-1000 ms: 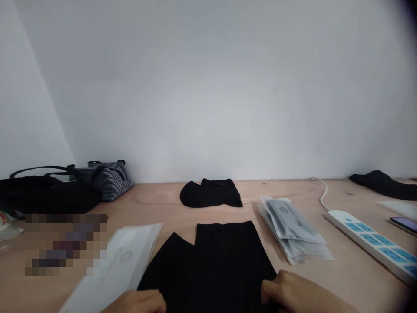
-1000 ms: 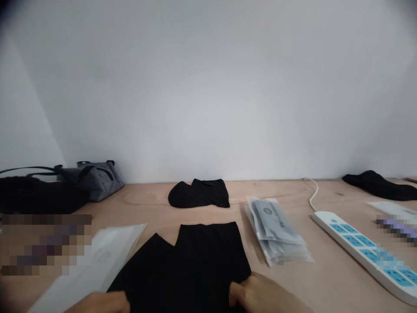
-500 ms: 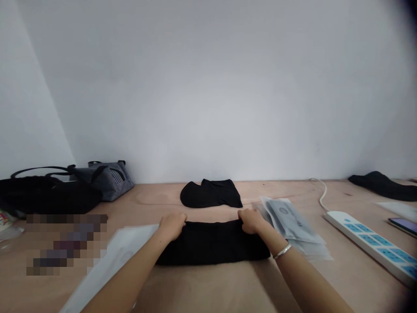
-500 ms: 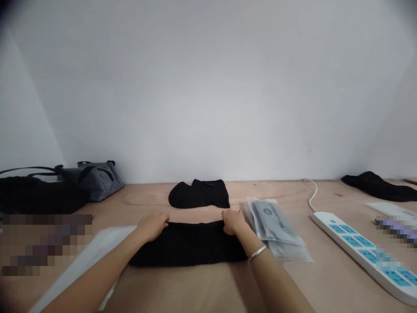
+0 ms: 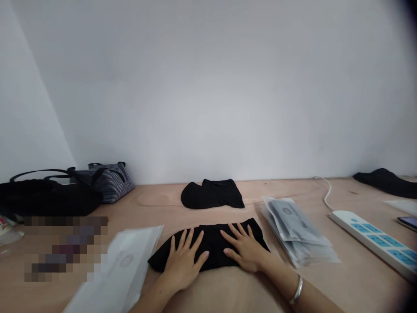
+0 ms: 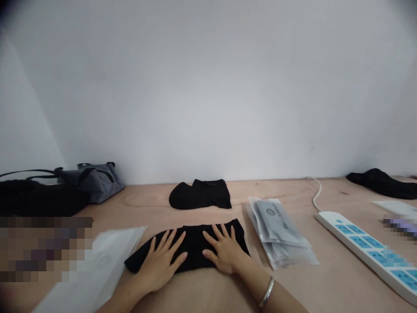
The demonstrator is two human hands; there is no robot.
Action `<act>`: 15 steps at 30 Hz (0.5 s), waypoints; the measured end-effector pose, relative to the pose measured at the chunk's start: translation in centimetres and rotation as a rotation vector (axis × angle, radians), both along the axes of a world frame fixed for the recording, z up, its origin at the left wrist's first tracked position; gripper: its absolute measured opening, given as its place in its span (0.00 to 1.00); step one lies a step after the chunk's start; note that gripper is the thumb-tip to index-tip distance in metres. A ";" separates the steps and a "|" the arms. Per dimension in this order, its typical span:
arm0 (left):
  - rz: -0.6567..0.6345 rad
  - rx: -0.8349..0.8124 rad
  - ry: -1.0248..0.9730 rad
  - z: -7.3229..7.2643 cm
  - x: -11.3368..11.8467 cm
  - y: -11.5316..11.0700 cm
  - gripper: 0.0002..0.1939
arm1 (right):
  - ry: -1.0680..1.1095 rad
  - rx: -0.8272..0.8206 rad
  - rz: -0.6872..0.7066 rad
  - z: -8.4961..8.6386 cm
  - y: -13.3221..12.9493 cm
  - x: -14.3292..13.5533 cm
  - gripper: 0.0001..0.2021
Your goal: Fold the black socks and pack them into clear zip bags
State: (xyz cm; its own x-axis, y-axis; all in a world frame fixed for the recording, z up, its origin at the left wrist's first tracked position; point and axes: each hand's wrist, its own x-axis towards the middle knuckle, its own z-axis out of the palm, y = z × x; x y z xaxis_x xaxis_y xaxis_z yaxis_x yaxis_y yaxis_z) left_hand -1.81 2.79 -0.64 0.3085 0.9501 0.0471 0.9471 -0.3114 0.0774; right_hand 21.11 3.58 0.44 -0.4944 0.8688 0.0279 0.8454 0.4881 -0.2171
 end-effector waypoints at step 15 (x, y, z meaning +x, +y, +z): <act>0.186 0.086 0.046 0.5 -1.4 0.1 0.29 | 0.066 -0.090 0.145 0.1 0.3 -5.1 0.33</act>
State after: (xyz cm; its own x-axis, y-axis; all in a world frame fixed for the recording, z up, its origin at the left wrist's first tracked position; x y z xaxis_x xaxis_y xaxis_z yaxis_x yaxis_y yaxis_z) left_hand -3.25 2.92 -0.19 0.1314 0.9840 0.1205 0.9909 -0.1340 0.0133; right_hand 15.99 3.91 0.57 -0.6144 0.7889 -0.0104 0.7500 0.5798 -0.3183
